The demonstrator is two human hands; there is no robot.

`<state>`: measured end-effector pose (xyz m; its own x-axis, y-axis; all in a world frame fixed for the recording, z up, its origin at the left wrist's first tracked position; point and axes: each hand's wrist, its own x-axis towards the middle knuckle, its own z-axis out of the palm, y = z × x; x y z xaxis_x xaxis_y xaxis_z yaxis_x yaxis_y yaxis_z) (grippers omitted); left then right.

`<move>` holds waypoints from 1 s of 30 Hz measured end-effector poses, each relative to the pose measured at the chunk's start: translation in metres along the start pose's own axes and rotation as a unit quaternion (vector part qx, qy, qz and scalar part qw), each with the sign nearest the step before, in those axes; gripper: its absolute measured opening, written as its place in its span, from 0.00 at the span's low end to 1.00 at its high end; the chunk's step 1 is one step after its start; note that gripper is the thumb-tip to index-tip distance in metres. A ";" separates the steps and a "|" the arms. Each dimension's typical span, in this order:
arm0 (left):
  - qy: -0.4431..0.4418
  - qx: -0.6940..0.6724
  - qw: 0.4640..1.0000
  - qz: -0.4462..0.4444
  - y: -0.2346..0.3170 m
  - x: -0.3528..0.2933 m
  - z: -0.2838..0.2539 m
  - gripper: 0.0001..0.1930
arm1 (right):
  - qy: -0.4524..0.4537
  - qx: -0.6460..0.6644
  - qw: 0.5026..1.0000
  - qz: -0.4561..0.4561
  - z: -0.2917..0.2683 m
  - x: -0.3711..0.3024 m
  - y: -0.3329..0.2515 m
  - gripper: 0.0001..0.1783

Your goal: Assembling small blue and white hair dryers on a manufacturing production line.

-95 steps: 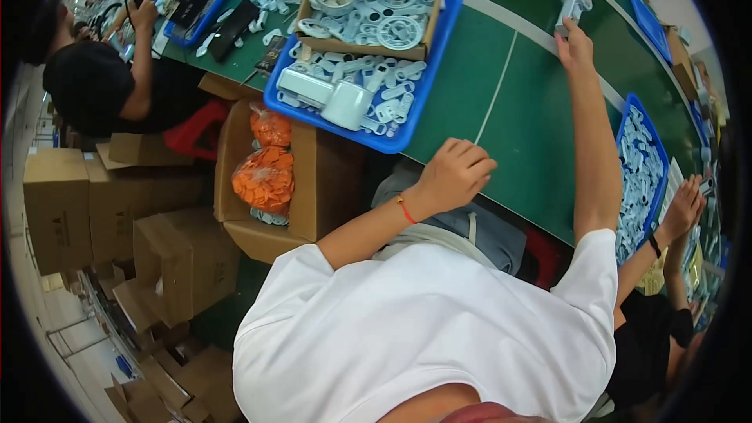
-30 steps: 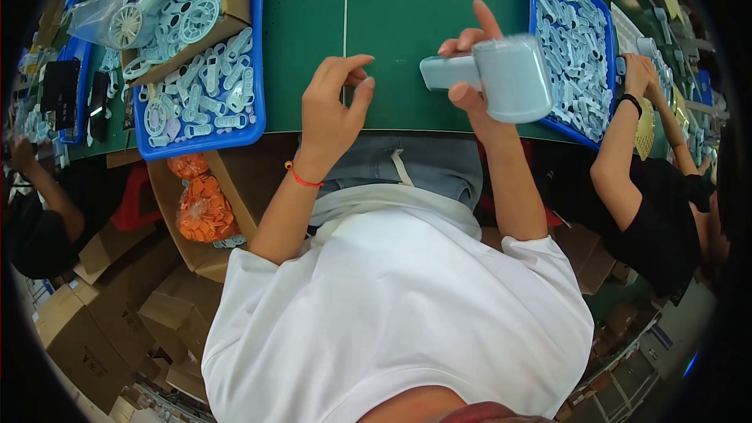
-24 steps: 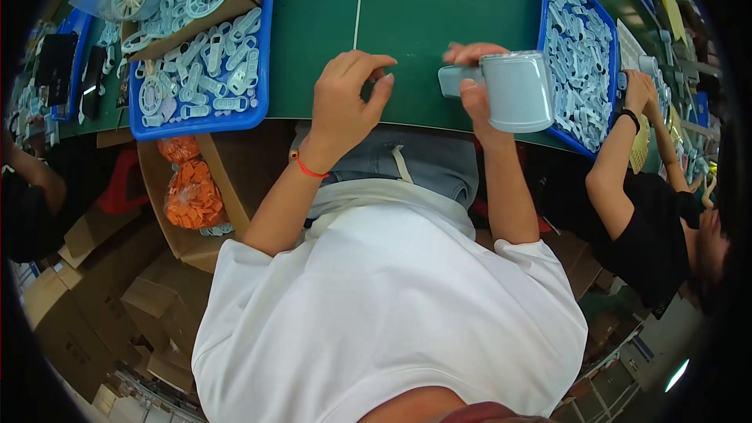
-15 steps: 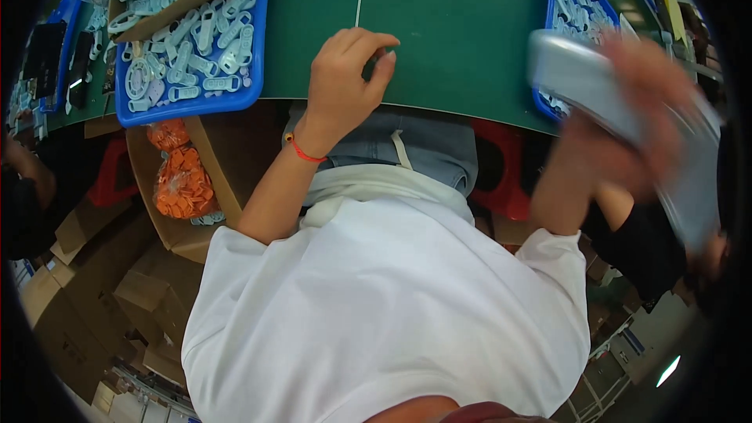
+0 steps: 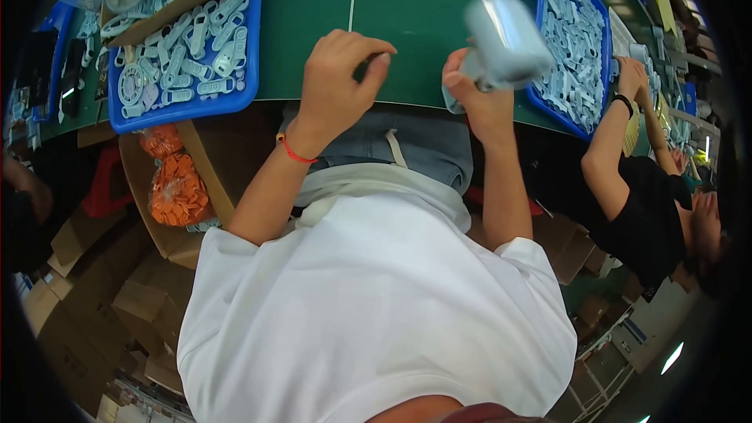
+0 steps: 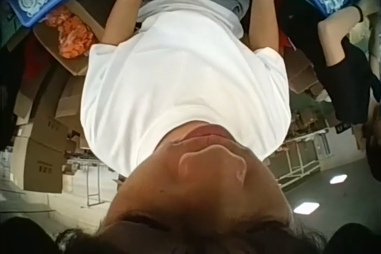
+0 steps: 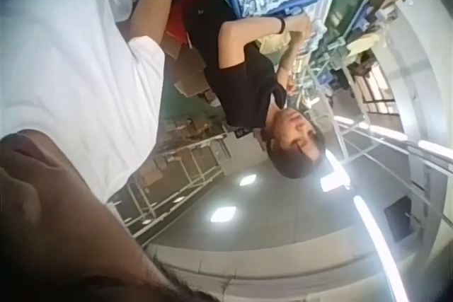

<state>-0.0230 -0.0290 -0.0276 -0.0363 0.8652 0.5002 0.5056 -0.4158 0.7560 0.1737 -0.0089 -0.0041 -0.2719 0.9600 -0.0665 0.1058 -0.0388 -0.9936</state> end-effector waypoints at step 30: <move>-0.139 0.370 0.900 0.185 0.051 0.010 0.034 0.15 | -0.020 -0.393 0.877 -0.275 -0.025 -0.012 0.010 0.34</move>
<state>0.0318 -0.0314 0.0015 0.4178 0.7858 0.4561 0.8781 -0.4781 0.0194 0.2017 -0.0139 -0.0114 -0.5209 0.7625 0.3838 0.5704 0.6454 -0.5081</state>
